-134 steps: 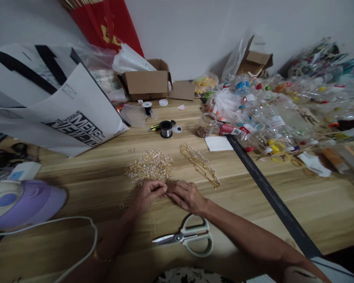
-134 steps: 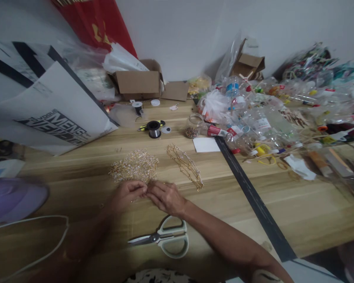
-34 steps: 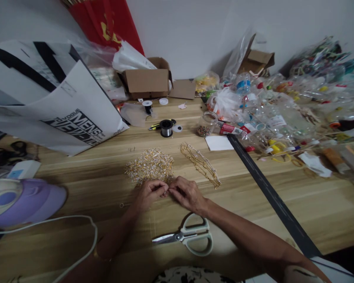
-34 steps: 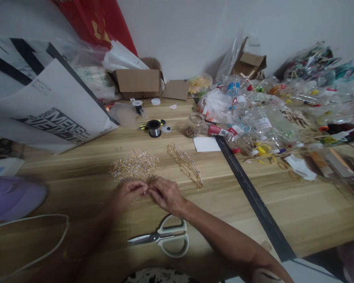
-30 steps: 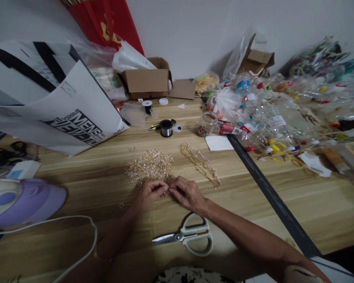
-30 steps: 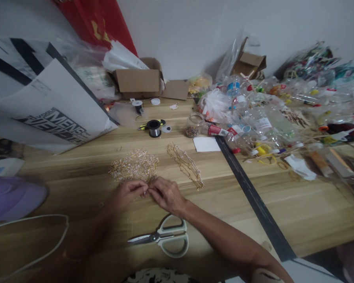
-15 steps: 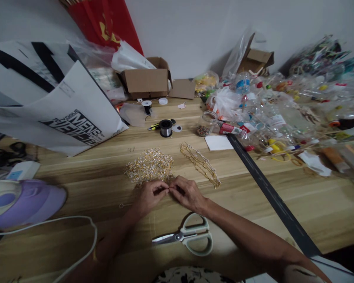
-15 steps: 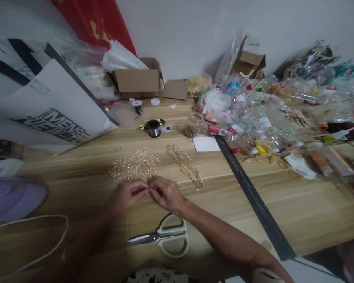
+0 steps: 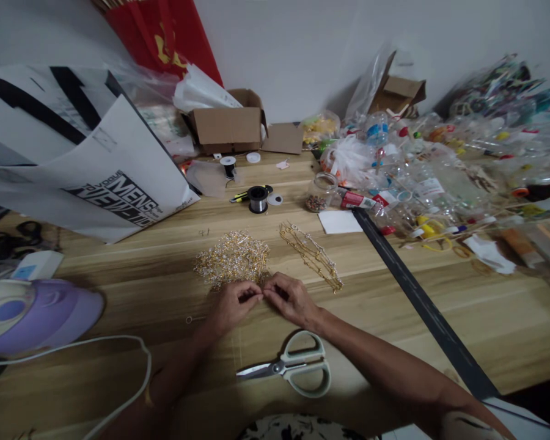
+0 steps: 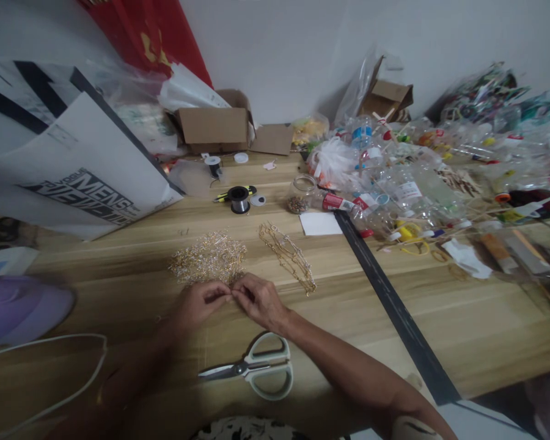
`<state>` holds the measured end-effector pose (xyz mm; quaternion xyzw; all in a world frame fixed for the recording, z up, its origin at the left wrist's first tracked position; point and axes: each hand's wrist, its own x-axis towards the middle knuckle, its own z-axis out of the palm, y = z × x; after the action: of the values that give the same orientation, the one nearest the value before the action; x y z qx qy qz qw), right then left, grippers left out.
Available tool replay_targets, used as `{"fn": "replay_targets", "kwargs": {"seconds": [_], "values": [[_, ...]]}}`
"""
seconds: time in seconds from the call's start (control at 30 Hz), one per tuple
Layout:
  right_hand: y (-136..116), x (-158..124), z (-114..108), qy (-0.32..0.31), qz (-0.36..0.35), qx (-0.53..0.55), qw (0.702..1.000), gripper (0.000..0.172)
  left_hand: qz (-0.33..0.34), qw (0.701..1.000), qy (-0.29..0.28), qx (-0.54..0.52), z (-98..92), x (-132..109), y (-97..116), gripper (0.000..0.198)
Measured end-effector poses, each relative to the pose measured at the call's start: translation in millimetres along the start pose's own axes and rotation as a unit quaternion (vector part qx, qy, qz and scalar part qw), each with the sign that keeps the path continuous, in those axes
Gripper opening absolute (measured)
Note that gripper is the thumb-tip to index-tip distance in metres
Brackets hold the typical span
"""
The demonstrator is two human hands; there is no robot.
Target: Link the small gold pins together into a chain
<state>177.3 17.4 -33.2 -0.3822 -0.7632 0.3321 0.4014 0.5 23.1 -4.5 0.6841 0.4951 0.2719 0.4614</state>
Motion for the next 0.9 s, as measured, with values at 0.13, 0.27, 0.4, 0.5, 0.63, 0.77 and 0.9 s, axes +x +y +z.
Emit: {"fn": "replay_targets", "kwargs": {"seconds": [0.13, 0.27, 0.4, 0.5, 0.63, 0.77, 0.9], "values": [[1.3, 0.0, 0.0, 0.007, 0.012, 0.013, 1.0, 0.013, -0.01, 1.0, -0.006, -0.027, -2.0, 0.0, -1.2, 0.013], [1.3, 0.2, -0.5, 0.012, 0.014, 0.014, 1.0, 0.012, -0.017, 0.998, -0.016, -0.05, -4.9, 0.4, -2.4, 0.015], [0.4, 0.5, -1.2, 0.008, 0.007, 0.015, 1.0, 0.014, -0.025, 0.996, -0.02, -0.079, -5.1, 1.3, -4.8, 0.017], [-0.7, 0.6, -1.3, 0.002, -0.006, 0.012, 1.0, 0.014, -0.026, 0.995, -0.011, -0.1, -2.8, 1.3, -5.0, 0.017], [-1.8, 0.3, -0.9, -0.009, -0.02, 0.005, 1.0, 0.014, -0.029, 0.994, 0.01, -0.106, 0.5, -0.3, -1.0, 0.013], [-1.3, -0.6, -0.1, -0.013, -0.025, 0.002, 1.0, 0.013, -0.025, 0.995, 0.014, -0.092, 2.1, -1.4, 2.2, 0.01], [-1.1, -1.2, 0.2, -0.016, -0.026, 0.005, 1.0, 0.012, -0.016, 0.996, 0.016, -0.084, 3.1, -1.3, 1.2, 0.009]]}}
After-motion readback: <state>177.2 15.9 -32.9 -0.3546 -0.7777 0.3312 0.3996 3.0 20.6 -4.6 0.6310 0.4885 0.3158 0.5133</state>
